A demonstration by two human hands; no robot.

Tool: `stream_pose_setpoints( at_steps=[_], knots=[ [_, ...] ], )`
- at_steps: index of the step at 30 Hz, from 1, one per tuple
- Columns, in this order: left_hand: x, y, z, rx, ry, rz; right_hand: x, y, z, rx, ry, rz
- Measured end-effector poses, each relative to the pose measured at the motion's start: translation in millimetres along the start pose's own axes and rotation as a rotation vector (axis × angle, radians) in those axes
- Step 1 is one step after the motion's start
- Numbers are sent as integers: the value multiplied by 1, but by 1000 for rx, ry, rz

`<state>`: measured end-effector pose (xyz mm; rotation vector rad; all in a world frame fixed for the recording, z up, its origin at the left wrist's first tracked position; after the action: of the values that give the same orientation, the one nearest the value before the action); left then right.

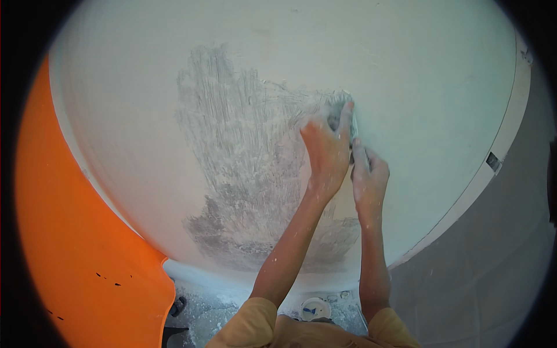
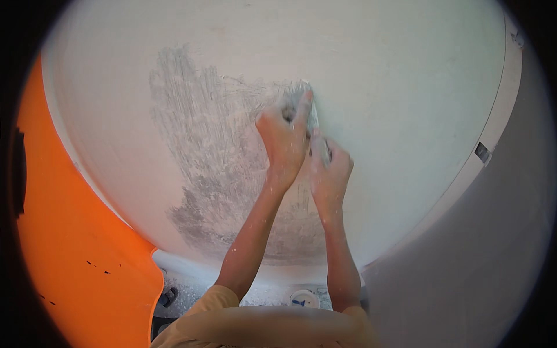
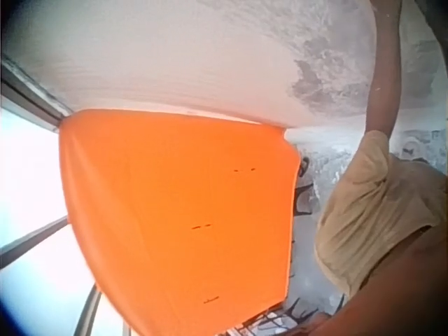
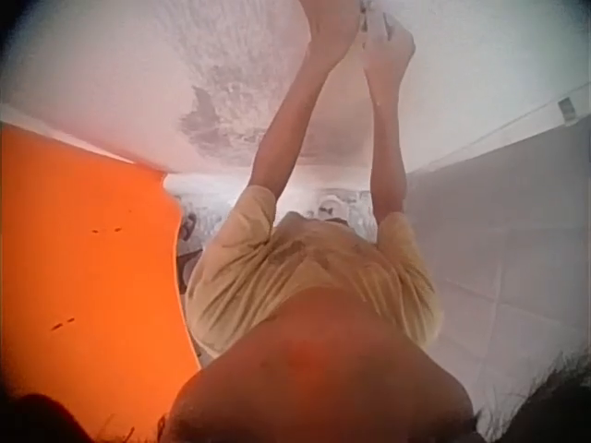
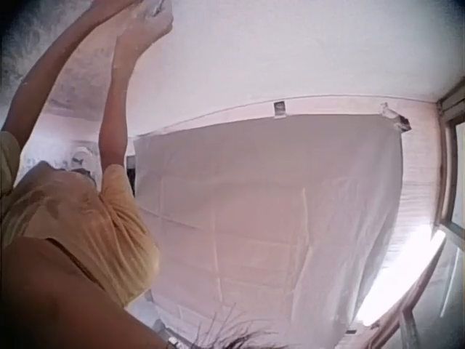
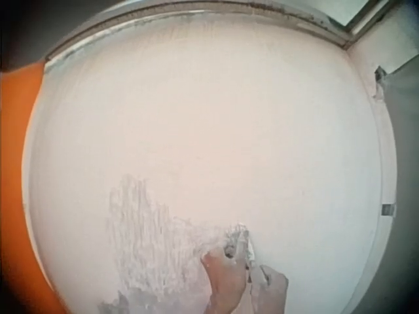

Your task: Applying and smoothing plaster or joint compound on a wall or ceiling area using a putty knife or trowel.

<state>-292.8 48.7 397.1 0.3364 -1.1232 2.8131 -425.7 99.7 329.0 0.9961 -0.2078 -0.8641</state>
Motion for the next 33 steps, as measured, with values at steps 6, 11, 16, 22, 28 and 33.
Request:
stream_pose_setpoints(
  at_steps=[6,11,16,22,28,33],
  knots=[
    [-7,31,-24,-14,-33,53,5,-18,-13,112,46,-3],
    [-5,29,-15,-81,22,-25,4,3,-6,-11,17,42],
    [-7,38,-20,-117,-14,-65,10,-16,-6,-15,-15,-50],
    [-16,35,-33,-61,-38,3,10,-32,-27,30,-24,-8],
    [-20,31,-32,-131,3,-55,15,-20,-39,15,-19,0],
    [-16,27,-18,-58,-44,-56,13,-16,-23,-4,-17,-40]
  ],
)
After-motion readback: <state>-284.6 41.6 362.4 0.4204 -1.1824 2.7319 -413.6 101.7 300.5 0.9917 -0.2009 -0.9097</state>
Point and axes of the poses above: each hand's wrist, its own z-axis towards the middle knuckle, its own x-axis out of the palm, y = z × x, the point moved 9 cm from there along z, towards the middle knuckle, and after that the axes turned 13 degrees about -z, right-handed, at the moved point
